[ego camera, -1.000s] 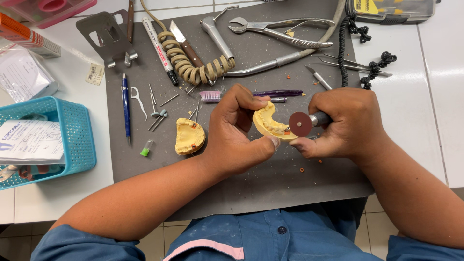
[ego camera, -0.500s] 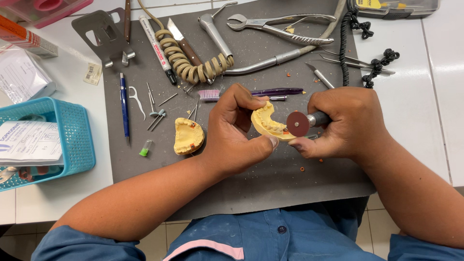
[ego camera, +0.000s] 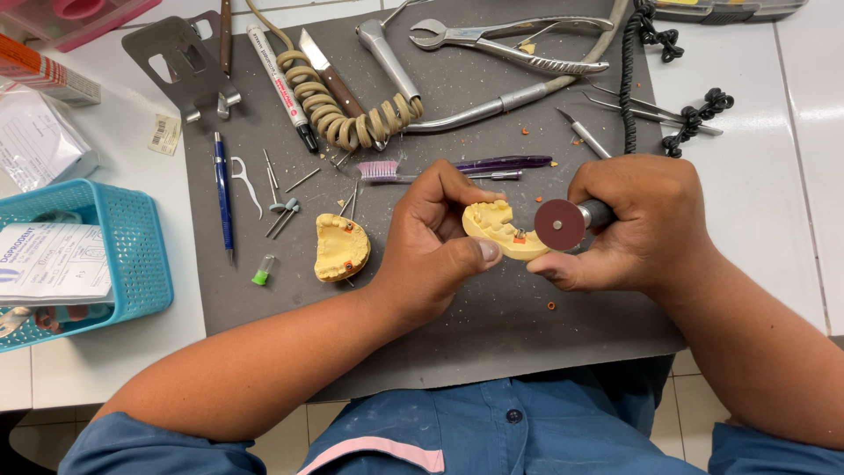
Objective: The person holds a yellow dental cast in the left hand and uses a rotary tool with a cutting disc in the right hand to grind and shape the surface of the cast. The person repeatedly repositions the cast to access different areas while grinding.
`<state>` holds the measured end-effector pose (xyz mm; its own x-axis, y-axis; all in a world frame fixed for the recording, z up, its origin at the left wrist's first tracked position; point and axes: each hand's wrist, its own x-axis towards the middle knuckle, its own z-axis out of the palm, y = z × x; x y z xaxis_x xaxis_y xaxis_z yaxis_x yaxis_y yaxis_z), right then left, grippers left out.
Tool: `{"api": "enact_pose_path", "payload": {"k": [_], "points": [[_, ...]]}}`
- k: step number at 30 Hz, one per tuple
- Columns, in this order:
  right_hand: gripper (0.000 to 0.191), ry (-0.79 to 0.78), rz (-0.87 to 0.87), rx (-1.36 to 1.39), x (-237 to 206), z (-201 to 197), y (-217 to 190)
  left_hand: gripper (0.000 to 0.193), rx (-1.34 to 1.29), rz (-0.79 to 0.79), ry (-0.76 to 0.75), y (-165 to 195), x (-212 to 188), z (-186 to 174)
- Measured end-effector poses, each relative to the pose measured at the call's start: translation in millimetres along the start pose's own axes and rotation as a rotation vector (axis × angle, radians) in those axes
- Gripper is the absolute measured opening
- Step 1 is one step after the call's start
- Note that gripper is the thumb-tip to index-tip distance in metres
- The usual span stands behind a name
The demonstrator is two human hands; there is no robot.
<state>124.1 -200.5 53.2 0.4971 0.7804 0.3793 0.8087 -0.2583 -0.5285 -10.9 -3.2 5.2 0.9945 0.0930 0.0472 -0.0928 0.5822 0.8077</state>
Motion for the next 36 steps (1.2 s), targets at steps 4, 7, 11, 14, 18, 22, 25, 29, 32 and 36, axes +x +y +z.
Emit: {"api": "enact_pose_path", "payload": {"k": [4,7,11,14,18,22,25,29,32,36], "points": [[0.065,0.008,-0.015,-0.032,0.0,0.3,0.4,0.037,-0.008,0.032,-0.048,1.0,1.2,1.5],[0.063,0.029,-0.019,-0.005,-1.2,-0.4,0.7,0.044,-0.024,0.030,-0.093,2.6,2.9,6.3],[0.062,0.057,-0.051,-0.007,-1.8,0.0,0.3,0.062,-0.006,-0.014,-0.145,9.2,1.9,11.3],[0.065,0.057,-0.073,-0.006,0.1,-0.5,0.0,0.070,-0.061,-0.074,-0.179,14.1,2.3,11.4],[0.067,0.049,-0.090,0.001,1.8,-2.7,-1.3,0.078,-0.105,-0.108,-0.248,17.1,2.4,9.0],[0.068,0.023,-0.099,0.005,3.1,-4.2,-2.5,0.084,-0.058,-0.130,-0.264,18.0,-0.8,8.3],[0.068,0.020,-0.112,0.021,4.2,-3.9,-4.0,0.084,-0.031,-0.122,-0.265,17.6,-1.3,9.0],[0.068,0.029,-0.125,0.031,5.6,-2.5,-4.9,0.082,-0.027,-0.115,-0.269,17.2,-2.1,8.1],[0.067,0.015,-0.104,0.034,4.8,-2.8,-6.0,0.082,-0.038,-0.115,-0.269,16.2,-3.0,8.6],[0.066,0.012,-0.099,0.037,5.7,-2.3,-6.0,0.083,-0.042,-0.112,-0.264,15.2,-2.7,8.4]]}}
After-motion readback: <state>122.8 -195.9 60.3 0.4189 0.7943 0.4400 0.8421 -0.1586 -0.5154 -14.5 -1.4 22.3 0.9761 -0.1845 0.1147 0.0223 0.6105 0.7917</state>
